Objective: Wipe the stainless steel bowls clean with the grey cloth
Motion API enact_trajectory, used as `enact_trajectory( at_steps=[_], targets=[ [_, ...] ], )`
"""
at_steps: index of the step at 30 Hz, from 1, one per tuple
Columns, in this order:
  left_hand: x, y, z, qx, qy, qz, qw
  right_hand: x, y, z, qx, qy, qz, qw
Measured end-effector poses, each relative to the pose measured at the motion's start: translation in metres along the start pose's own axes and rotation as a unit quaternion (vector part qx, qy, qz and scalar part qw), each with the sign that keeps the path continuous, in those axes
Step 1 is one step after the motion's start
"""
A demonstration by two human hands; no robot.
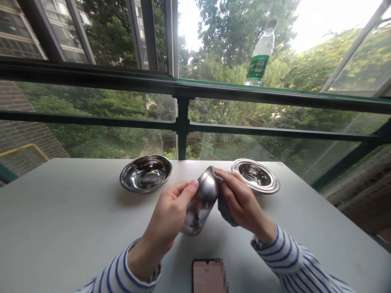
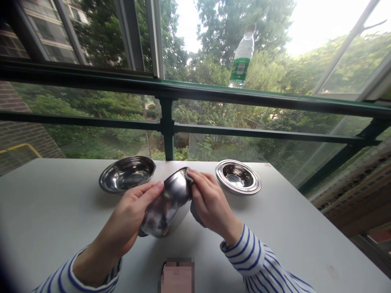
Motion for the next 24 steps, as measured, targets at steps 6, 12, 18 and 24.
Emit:
enact_trajectory(
  at_steps=[6, 12, 18, 24],
  targets=[
    [0.004, 0.002, 0.0, 0.003, -0.042, -0.016, 0.999, -0.009, -0.013, 0.051, 0.146, -0.04, 0.048, 0.987],
    [0.005, 0.002, 0.0, 0.009, -0.04, -0.022, 0.999, -0.008, -0.01, 0.036, 0.144, -0.022, 0.029, 0.989],
    [0.013, 0.005, 0.001, 0.029, -0.048, -0.064, 0.996, -0.005, -0.005, 0.01, 0.008, -0.02, -0.021, 1.0],
    [0.015, 0.007, 0.003, 0.014, -0.091, -0.049, 0.995, -0.017, -0.021, 0.061, 0.198, -0.075, 0.045, 0.976]
  ],
)
Point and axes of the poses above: each hand's wrist, its own y-axis towards the middle knuckle, its own x-axis out of the back of the hand, z = x × y, the point moved 8 cm from there along y, towards the middle knuckle, and after that the axes turned 7 degrees about -z, right-handed, at the moved point
